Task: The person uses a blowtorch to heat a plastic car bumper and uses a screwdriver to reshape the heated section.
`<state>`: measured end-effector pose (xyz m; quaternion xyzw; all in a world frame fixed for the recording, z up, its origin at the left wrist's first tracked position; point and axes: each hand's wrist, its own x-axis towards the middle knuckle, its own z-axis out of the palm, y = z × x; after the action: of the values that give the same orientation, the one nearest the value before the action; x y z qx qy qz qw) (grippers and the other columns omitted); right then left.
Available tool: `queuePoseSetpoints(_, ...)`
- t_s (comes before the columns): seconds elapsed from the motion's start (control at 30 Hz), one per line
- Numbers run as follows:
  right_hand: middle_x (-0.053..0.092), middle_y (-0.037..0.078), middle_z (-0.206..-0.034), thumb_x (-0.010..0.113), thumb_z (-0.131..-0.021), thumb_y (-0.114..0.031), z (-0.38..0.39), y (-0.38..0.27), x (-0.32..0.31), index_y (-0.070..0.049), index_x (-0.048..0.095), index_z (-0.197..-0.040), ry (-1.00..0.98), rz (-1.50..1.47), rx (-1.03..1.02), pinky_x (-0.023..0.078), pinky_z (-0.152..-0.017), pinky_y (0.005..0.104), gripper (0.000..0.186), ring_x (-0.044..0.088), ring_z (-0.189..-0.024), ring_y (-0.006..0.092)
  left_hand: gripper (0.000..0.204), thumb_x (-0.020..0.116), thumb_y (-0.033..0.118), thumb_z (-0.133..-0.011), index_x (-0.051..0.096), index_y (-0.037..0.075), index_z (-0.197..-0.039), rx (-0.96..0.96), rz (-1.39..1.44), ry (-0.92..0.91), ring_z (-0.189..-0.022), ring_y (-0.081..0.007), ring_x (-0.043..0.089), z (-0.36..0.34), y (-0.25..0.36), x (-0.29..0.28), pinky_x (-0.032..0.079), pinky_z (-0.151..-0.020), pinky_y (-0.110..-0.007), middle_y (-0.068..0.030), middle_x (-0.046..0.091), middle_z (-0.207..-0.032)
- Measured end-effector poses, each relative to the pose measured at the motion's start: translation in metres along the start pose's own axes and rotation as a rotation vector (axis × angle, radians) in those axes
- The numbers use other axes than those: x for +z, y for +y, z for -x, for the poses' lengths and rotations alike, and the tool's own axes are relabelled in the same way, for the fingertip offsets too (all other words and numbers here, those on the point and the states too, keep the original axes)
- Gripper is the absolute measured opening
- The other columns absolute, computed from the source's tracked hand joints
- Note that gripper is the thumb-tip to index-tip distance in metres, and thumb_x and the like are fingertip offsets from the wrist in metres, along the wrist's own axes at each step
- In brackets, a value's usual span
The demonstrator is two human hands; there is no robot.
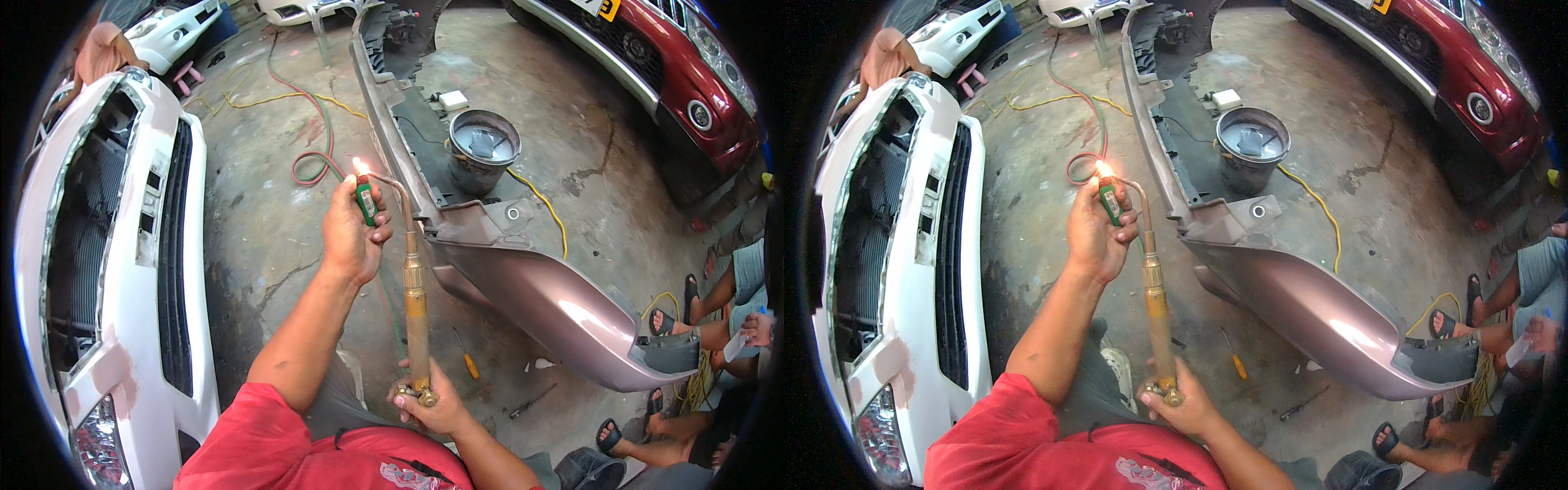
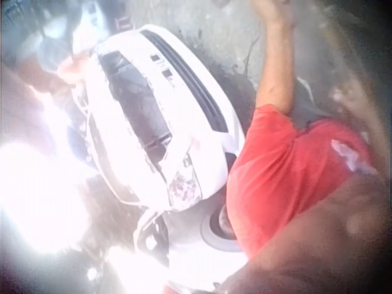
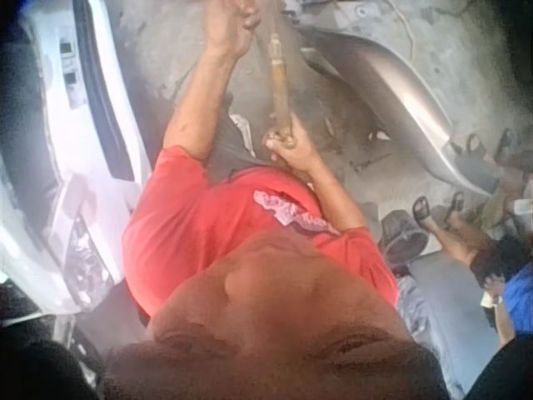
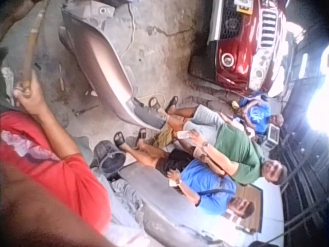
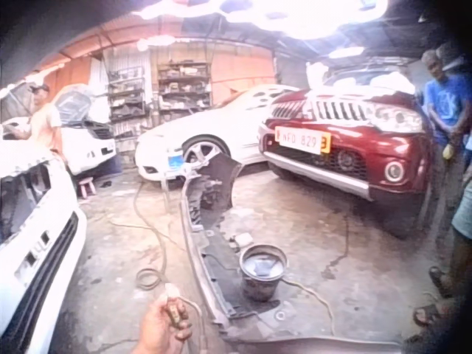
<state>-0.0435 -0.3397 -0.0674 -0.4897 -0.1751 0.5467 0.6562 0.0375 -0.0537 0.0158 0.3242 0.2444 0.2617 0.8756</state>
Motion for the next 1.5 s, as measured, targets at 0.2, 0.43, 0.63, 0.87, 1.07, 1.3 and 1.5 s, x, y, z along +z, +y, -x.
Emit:
queuePoseSetpoints(0.2, 0.067, 0.007, -0.097, 0.070, -0.097, -0.006, -0.002, -0.019, 0.007, -0.005, 0.038, -0.146, -0.024, -0.032, -0.040, 0.053, -0.062, 0.0281, 0.059, 0.063, -0.069, 0.0117, 0.039, 0.057, 0.059, -0.102, 0.056, 0.020, -0.102, -0.065, -0.053, -0.023, -0.065, -0.0103, 0.047, 0.007, -0.007, -0.017, 0.033, -0.051, -0.024, 0.0047, 0.058, -0.086)
queuePoseSetpoints(0.43, 0.068, 0.009, -0.101, 0.073, -0.093, -0.012, -0.003, -0.022, 0.006, -0.005, 0.023, -0.162, -0.077, 0.137, -0.085, 0.057, -0.065, 0.0333, 0.085, 0.068, -0.069, 0.0174, 0.041, 0.071, 0.048, -0.094, 0.075, 0.008, -0.100, -0.492, -1.460, -0.494, -0.078, -0.0241, 0.069, 0.010, -0.131, -0.081, 0.052, -0.069, -0.038, -0.0101, 0.072, -0.083)
queuePoseSetpoints(0.63, 0.067, 0.014, -0.113, 0.076, -0.087, -0.011, -0.002, -0.022, 0.025, -0.014, 0.007, -0.171, -0.064, 0.290, -0.526, 0.054, -0.094, 0.0420, 0.108, 0.068, -0.099, 0.0273, 0.059, 0.073, 0.025, -0.087, 0.061, 0.019, -0.144, -0.425, -2.058, -1.154, -0.115, -0.0372, 0.070, 0.071, -0.322, -0.149, 0.056, -0.099, -0.048, -0.0189, 0.071, -0.130)
queuePoseSetpoints(0.87, 0.060, 0.013, -0.116, 0.070, -0.090, -0.008, 0.008, -0.016, -0.009, -0.016, 0.033, -0.164, -0.178, 0.309, -0.410, 0.051, -0.096, 0.0388, 0.083, 0.065, -0.091, 0.0216, 0.064, 0.076, 0.033, -0.086, 0.057, 0.014, -0.143, -0.449, -2.058, -1.501, -0.116, -0.0363, 0.070, 0.088, -0.411, -0.162, 0.057, -0.096, -0.047, -0.0181, 0.072, -0.125)
queuePoseSetpoints(1.07, 0.061, 0.003, -0.095, 0.067, -0.094, 0.000, 0.016, 0.000, -0.015, -0.010, 0.062, -0.129, -0.069, 0.027, -0.239, 0.056, -0.071, 0.0301, 0.037, 0.066, -0.076, 0.0125, 0.042, 0.069, 0.028, -0.088, 0.070, 0.009, -0.125, -0.506, -2.016, -1.084, -0.108, -0.0384, 0.072, 0.076, -0.384, -0.143, 0.058, -0.091, -0.049, -0.0207, 0.073, -0.119)
queuePoseSetpoints(1.3, 0.059, 0.003, -0.096, 0.064, -0.096, 0.004, -0.002, -0.019, -0.015, -0.009, 0.062, -0.117, -0.112, 0.136, -0.440, 0.054, -0.060, 0.0285, 0.025, 0.065, -0.068, 0.0101, 0.038, 0.067, 0.024, -0.086, 0.073, -0.001, -0.115, -0.559, -2.146, -1.365, -0.093, -0.0368, 0.074, 0.038, -0.190, -0.068, 0.057, -0.083, -0.049, -0.0231, 0.075, -0.105)
queuePoseSetpoints(1.5, 0.059, 0.002, -0.097, 0.064, -0.096, 0.005, -0.011, -0.031, -0.014, -0.008, 0.063, -0.117, -0.189, -0.029, -0.197, 0.054, -0.065, 0.0271, 0.025, 0.064, -0.075, 0.0087, 0.022, 0.063, 0.015, -0.098, 0.071, 0.009, -0.118, -0.532, -1.456, -0.173, -0.074, -0.0200, 0.073, 0.062, 0.004, -0.067, 0.051, -0.058, -0.033, -0.0061, 0.069, -0.097)
